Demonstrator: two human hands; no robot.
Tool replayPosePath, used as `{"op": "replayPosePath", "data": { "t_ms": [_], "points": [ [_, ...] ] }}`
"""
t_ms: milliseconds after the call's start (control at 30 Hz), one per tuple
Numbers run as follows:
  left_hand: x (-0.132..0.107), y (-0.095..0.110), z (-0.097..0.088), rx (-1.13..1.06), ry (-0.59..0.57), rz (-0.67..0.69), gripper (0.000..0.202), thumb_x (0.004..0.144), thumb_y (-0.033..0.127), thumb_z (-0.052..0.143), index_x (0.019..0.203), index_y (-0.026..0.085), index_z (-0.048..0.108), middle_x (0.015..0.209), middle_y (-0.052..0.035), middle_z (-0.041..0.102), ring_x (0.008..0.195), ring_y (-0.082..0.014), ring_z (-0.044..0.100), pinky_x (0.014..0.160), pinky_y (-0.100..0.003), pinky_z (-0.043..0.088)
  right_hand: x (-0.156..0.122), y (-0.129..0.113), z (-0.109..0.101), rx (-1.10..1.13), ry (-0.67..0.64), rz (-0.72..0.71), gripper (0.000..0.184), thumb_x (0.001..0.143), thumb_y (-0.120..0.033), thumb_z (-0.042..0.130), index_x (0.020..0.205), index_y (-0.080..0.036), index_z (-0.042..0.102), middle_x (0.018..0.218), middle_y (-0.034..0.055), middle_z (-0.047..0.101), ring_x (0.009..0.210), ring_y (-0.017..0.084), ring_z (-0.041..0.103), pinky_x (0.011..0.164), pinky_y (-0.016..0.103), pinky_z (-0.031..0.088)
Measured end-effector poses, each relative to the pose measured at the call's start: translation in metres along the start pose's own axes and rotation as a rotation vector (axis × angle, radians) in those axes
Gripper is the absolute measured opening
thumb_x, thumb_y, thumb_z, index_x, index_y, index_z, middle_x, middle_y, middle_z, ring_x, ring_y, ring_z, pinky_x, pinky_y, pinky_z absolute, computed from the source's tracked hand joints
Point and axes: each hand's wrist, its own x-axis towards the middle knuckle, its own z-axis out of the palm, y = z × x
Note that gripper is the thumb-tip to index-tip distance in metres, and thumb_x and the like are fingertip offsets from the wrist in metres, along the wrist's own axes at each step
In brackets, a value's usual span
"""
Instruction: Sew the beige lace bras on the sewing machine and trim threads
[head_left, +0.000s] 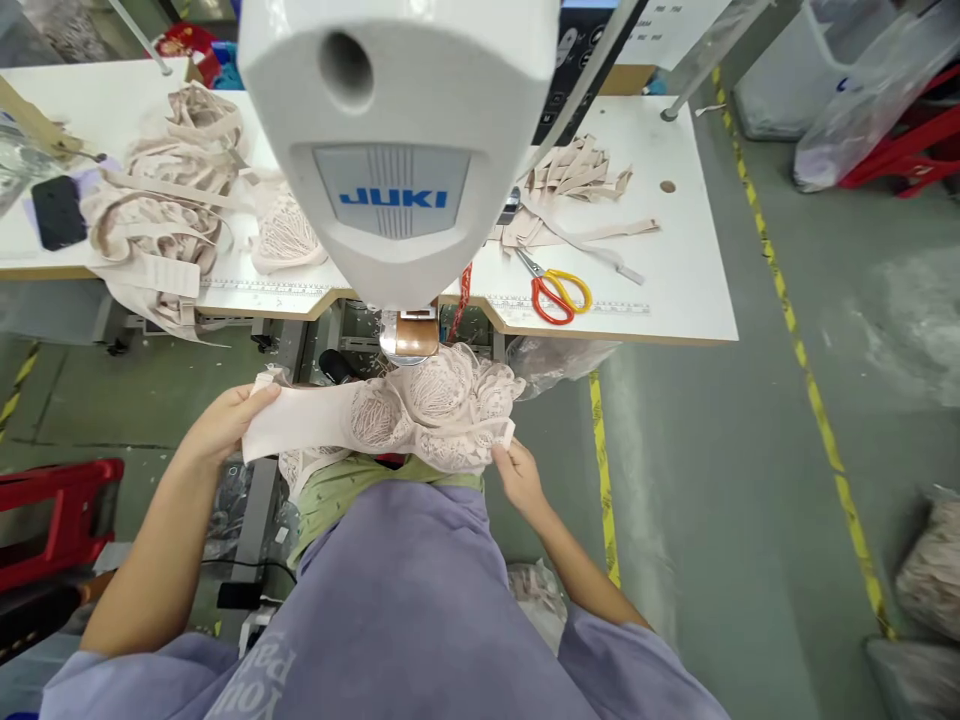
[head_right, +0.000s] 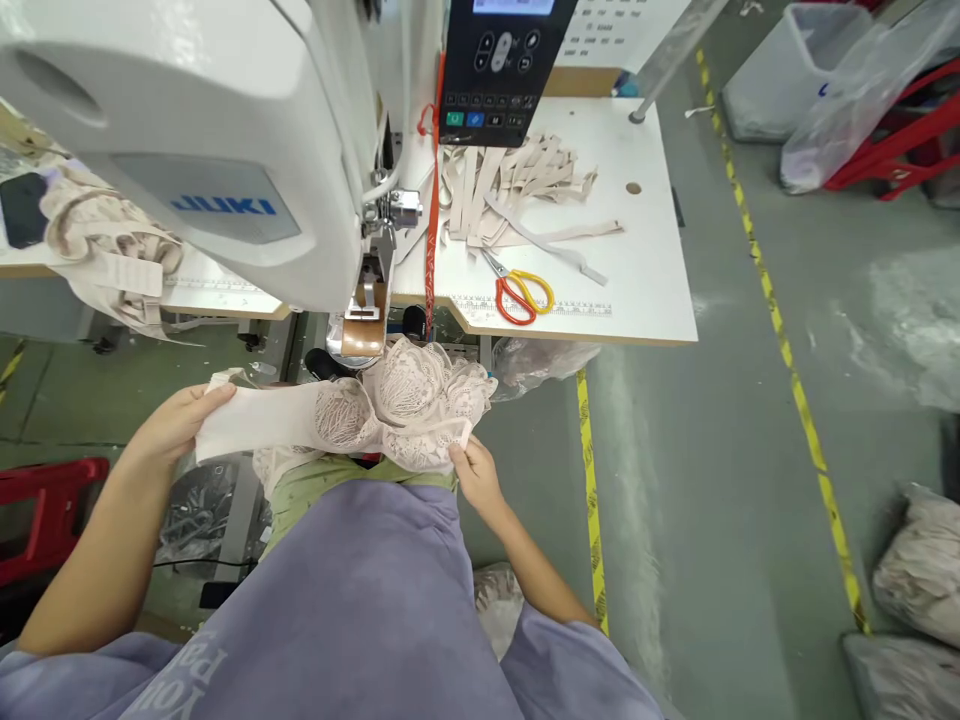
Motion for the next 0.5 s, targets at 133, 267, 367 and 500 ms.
{"op": "replayPosePath", "data": {
  "t_ms": [133,267,367,500],
  "points": [
    [0.007,0.027,0.059,0.282,0.208,0.311,0.068,0.081,0.057,0.065,0.128,0.009,0.057,0.127,-0.0223,0.061,0.120,-0.0378,0.054,0.097,-0.049,0.046,0.005,-0.055,0.013,0.175,0.079,0.083,0.057,0.105,-0.051,0.025,0.078,-0.017,0.063,0.067,0.0036,0.062,0.063,0.017,0.059,0.058,0.028,0.050],
    [-0.006,0.051,0.145,-0.062,-0.565,0.573,0.056,0.085,0.064,0.062,0.116,0.017,0.063,0.117,-0.0135,0.065,0.113,-0.0294,0.057,0.095,-0.039,0.046,0.026,-0.107,0.010,0.279,-0.144,-0.085,0.054,0.102,-0.054,0.039,0.070,-0.017,0.061,0.071,0.0030,0.064,0.066,0.014,0.058,0.059,0.024,0.048],
    [-0.011,0.054,0.171,-0.218,-0.830,0.423,0.056,0.085,0.070,0.059,0.070,0.016,0.055,0.066,-0.0009,0.052,0.062,-0.0145,0.048,0.060,-0.025,0.039,0.059,-0.115,-0.022,0.134,-0.333,-0.205,0.050,0.100,-0.052,0.047,0.067,-0.018,0.062,0.072,0.0009,0.065,0.066,0.012,0.059,0.061,0.023,0.046],
    [-0.014,0.053,0.172,-0.273,-0.801,0.365,0.057,0.085,0.072,0.058,0.072,0.018,0.045,0.063,0.0044,0.039,0.056,-0.0088,0.031,0.054,-0.022,0.025,0.159,-0.100,-0.075,-0.301,0.029,-0.033,0.043,0.099,-0.048,0.047,0.077,-0.017,0.067,0.082,0.0045,0.071,0.076,0.016,0.063,0.072,0.027,0.046]
  ]
}}
